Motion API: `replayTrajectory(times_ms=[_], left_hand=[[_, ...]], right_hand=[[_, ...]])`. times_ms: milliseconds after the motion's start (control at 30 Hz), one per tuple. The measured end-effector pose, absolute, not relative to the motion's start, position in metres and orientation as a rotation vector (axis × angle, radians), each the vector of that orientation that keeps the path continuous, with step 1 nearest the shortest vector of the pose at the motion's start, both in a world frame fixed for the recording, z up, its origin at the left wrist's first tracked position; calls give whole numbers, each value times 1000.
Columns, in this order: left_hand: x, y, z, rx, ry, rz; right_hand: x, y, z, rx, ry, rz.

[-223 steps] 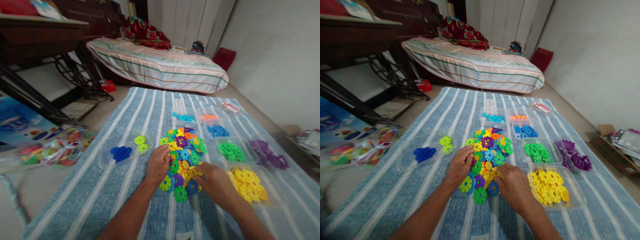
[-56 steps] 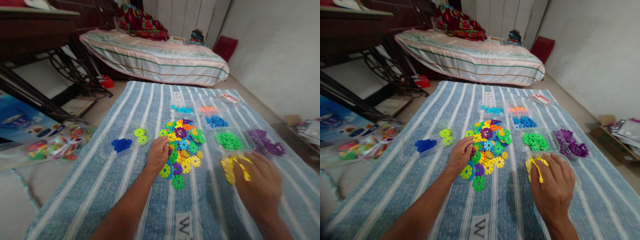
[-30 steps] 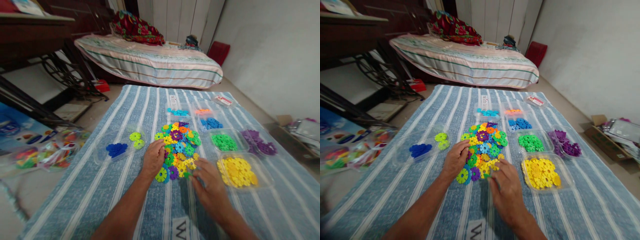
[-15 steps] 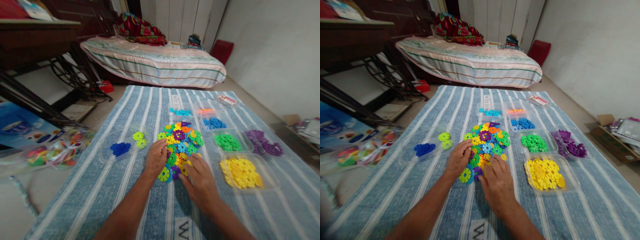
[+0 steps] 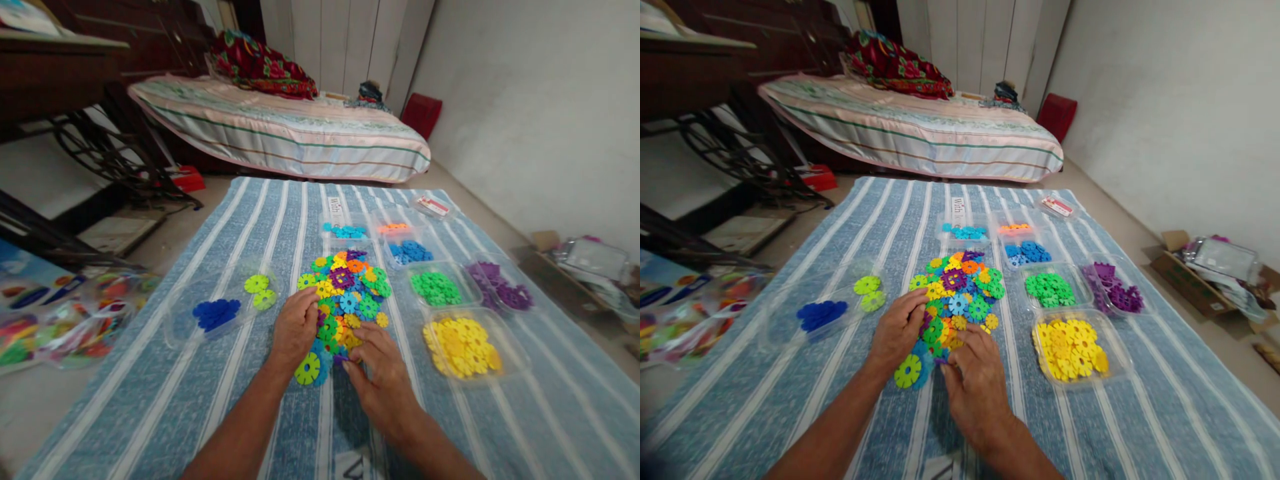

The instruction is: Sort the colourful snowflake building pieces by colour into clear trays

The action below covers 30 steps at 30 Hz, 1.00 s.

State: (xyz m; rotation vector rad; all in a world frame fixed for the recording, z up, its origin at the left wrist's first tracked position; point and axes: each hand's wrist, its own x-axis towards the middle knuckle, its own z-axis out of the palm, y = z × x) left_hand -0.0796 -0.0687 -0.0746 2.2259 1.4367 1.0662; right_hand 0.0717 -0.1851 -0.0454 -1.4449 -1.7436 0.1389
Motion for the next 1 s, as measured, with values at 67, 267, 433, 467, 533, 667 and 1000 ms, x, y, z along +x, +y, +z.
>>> replayTrajectory(times_ms=[67,267,433,467,533,667,1000], left_hand=[[-80,-68,-75,2232,1431,1069],[-83,-65,-78,2231,1398,1117],[-82,-66,-78,2228,1396,1123],[-82,-66,-78,2228,1401,1118],[-81,-68,-77,2227,1408,1109],[-80,-71,-76,2217,1409,1106],[-81,-73,-80,2184,1372,1121]], right_hand=[[88,-185,-36,-1460,-1713,138],[205,-171,-3,-1661,-1509,-425],[306,-166,12,-1905,-1275,-984],[313,-166,11,-1963,-1271,-1015],[309,-167,5,-1994,-1330,-972],[244,-173,-15,-1743,-1524,-667],[83,-191,-42,-1298,-1878,0]])
